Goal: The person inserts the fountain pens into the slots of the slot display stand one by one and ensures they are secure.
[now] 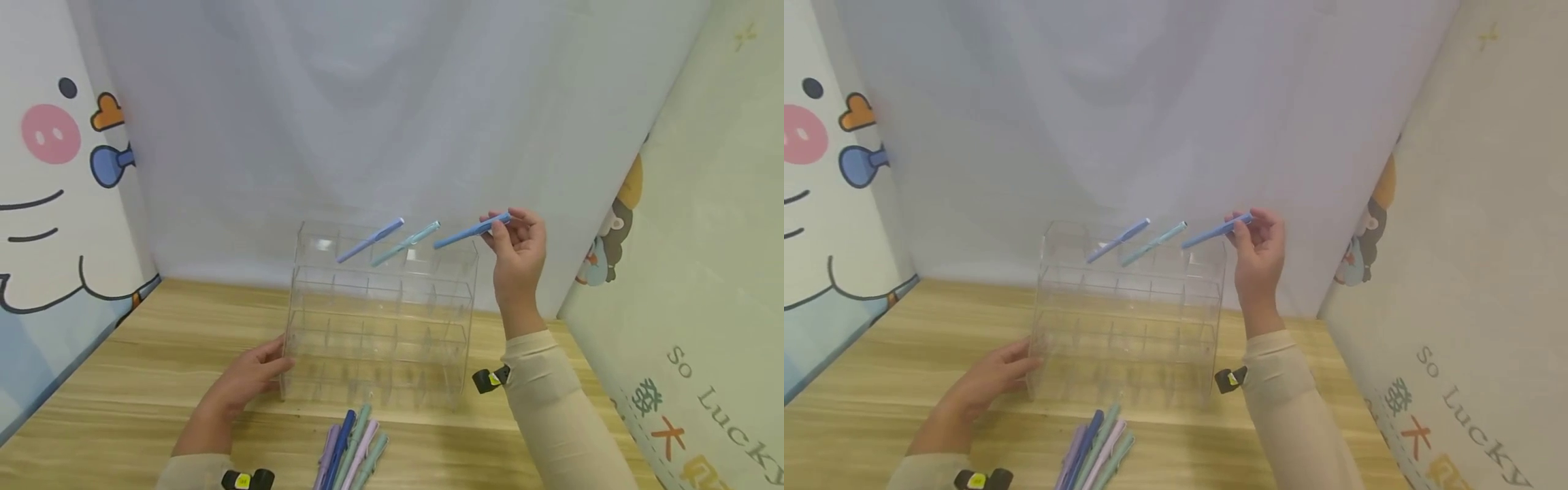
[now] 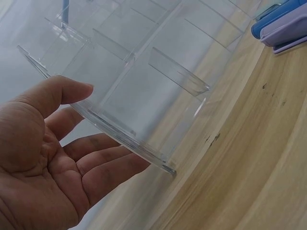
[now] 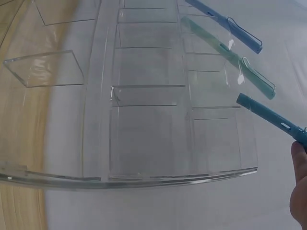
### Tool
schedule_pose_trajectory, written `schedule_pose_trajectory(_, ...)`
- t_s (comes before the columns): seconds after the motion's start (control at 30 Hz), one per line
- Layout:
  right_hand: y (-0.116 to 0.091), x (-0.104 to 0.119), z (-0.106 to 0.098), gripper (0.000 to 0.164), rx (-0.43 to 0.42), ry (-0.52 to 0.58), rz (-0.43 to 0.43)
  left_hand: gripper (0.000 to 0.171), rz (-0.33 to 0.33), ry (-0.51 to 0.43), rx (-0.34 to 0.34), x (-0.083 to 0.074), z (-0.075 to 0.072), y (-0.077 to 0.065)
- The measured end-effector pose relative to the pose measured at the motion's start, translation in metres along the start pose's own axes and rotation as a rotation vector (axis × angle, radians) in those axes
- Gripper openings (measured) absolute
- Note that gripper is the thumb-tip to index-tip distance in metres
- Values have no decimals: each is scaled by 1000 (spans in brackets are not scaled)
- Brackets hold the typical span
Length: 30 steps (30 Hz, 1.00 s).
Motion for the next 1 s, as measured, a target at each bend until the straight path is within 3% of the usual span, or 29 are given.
schedule_pose_trajectory(0.3,-2,-17,-5,29,13,-40,70,68,4,7,2,0,2,3)
schedule_pose_trajectory(0.57,-4,-34,4,31,53,-176,161,66,2,-12,9,3,3,2)
schedule_pose_trajectory(1.0,5,-35,14,34,117,-406,242,76,-6,-9,18,2,1,0)
Point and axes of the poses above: each hand's wrist, its own y-axis towards the middle knuckle, its own z-axis out of the palm, x = y × z, the point moved 7 cm from there along y, towards the middle knuckle, and after that the axes turned 13 degrees about z, right-handed, at the moved point
